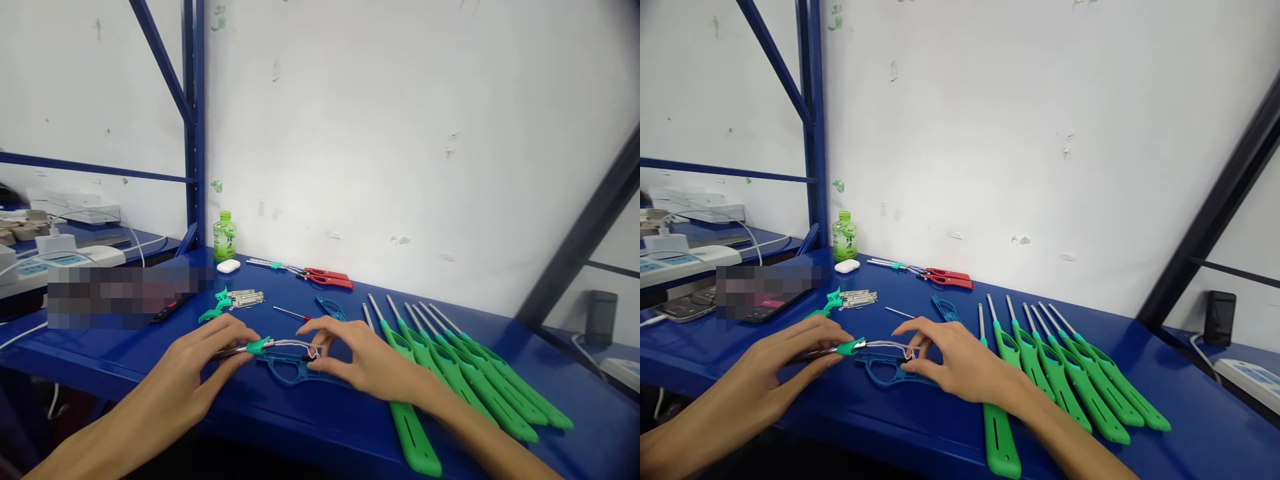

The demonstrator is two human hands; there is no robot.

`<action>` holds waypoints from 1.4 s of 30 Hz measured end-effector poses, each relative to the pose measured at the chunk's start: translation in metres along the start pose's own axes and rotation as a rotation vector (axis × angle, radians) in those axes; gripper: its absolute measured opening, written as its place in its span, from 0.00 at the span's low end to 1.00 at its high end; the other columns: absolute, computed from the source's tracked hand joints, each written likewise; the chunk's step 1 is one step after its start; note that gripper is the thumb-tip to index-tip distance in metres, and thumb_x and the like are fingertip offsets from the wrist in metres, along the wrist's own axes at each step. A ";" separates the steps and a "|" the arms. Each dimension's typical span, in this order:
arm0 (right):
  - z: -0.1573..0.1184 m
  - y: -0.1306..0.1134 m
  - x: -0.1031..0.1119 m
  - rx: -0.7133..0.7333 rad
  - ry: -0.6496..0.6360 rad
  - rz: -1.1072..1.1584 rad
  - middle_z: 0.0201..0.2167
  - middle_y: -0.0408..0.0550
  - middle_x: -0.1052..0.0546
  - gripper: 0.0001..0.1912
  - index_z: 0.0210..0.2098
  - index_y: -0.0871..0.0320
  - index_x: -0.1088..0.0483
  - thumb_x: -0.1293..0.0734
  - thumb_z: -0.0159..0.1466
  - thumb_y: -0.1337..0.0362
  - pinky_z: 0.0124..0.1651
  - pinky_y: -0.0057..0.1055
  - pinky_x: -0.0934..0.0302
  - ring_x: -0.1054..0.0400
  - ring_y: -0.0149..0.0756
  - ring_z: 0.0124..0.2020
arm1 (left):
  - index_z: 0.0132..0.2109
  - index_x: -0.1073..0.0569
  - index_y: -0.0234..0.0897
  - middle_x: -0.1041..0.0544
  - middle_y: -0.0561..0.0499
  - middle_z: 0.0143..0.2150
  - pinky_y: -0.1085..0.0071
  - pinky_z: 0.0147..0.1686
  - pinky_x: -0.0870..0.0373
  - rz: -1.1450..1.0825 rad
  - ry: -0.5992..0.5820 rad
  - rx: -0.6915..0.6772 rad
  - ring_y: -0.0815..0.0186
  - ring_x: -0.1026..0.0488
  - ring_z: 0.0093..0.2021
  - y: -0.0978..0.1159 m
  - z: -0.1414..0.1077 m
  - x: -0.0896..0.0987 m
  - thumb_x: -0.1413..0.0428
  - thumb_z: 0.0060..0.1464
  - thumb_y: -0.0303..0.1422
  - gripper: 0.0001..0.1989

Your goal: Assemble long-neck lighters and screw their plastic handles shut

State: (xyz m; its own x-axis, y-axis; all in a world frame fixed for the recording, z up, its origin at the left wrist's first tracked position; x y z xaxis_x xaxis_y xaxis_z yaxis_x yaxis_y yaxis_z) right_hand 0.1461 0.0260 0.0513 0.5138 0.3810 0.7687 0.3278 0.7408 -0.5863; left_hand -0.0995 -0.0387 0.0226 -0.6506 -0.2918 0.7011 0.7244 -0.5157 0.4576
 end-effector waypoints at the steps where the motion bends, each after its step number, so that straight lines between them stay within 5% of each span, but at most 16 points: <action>1: 0.001 0.001 0.000 0.012 0.014 0.002 0.43 0.43 0.18 0.18 0.59 0.49 0.30 0.29 0.71 0.59 0.50 0.33 0.32 0.23 0.35 0.43 | 0.51 0.23 0.47 0.20 0.51 0.48 0.71 0.45 0.24 -0.013 -0.008 0.012 0.61 0.22 0.47 -0.003 -0.001 -0.001 0.47 0.71 0.44 0.12; 9: 0.002 0.005 -0.002 0.094 0.095 -0.134 0.42 0.45 0.18 0.13 0.55 0.51 0.23 0.31 0.72 0.61 0.49 0.34 0.32 0.24 0.36 0.42 | 0.58 0.22 0.51 0.22 0.51 0.50 0.71 0.47 0.26 0.006 -0.014 -0.059 0.62 0.22 0.48 -0.014 -0.001 -0.006 0.49 0.72 0.40 0.14; 23: 0.001 0.013 -0.012 0.073 -0.029 -0.189 0.49 0.47 0.22 0.16 0.60 0.46 0.24 0.34 0.74 0.60 0.53 0.36 0.35 0.27 0.38 0.48 | 0.56 0.19 0.49 0.23 0.49 0.46 0.71 0.42 0.27 0.061 -0.114 -0.061 0.64 0.23 0.42 -0.025 -0.001 -0.016 0.54 0.74 0.38 0.18; 35: 0.002 0.015 -0.015 0.076 -0.060 -0.215 0.49 0.47 0.22 0.17 0.61 0.48 0.25 0.35 0.75 0.60 0.53 0.34 0.36 0.28 0.38 0.48 | 0.52 0.19 0.47 0.20 0.50 0.49 0.70 0.49 0.24 0.084 -0.085 -0.047 0.61 0.21 0.47 -0.030 0.001 -0.016 0.51 0.73 0.41 0.16; 42: 0.002 0.014 -0.015 0.086 -0.061 -0.223 0.47 0.48 0.22 0.16 0.60 0.51 0.25 0.34 0.75 0.61 0.51 0.34 0.35 0.27 0.38 0.47 | 0.65 0.28 0.54 0.24 0.51 0.58 0.68 0.56 0.26 0.109 -0.193 -0.016 0.62 0.25 0.57 -0.034 -0.004 -0.020 0.54 0.75 0.39 0.18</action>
State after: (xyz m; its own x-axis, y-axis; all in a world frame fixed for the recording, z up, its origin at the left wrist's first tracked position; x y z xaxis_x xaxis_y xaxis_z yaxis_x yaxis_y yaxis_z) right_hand 0.1413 0.0313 0.0320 0.3865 0.2339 0.8921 0.3578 0.8535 -0.3788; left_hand -0.1123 -0.0189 -0.0090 -0.5119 -0.1872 0.8384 0.7832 -0.5026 0.3659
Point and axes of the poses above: each hand's wrist, its own z-axis towards the middle knuckle, its own x-axis out of the back of the hand, y = z × x, the point moved 4 cm from there along z, towards the middle knuckle
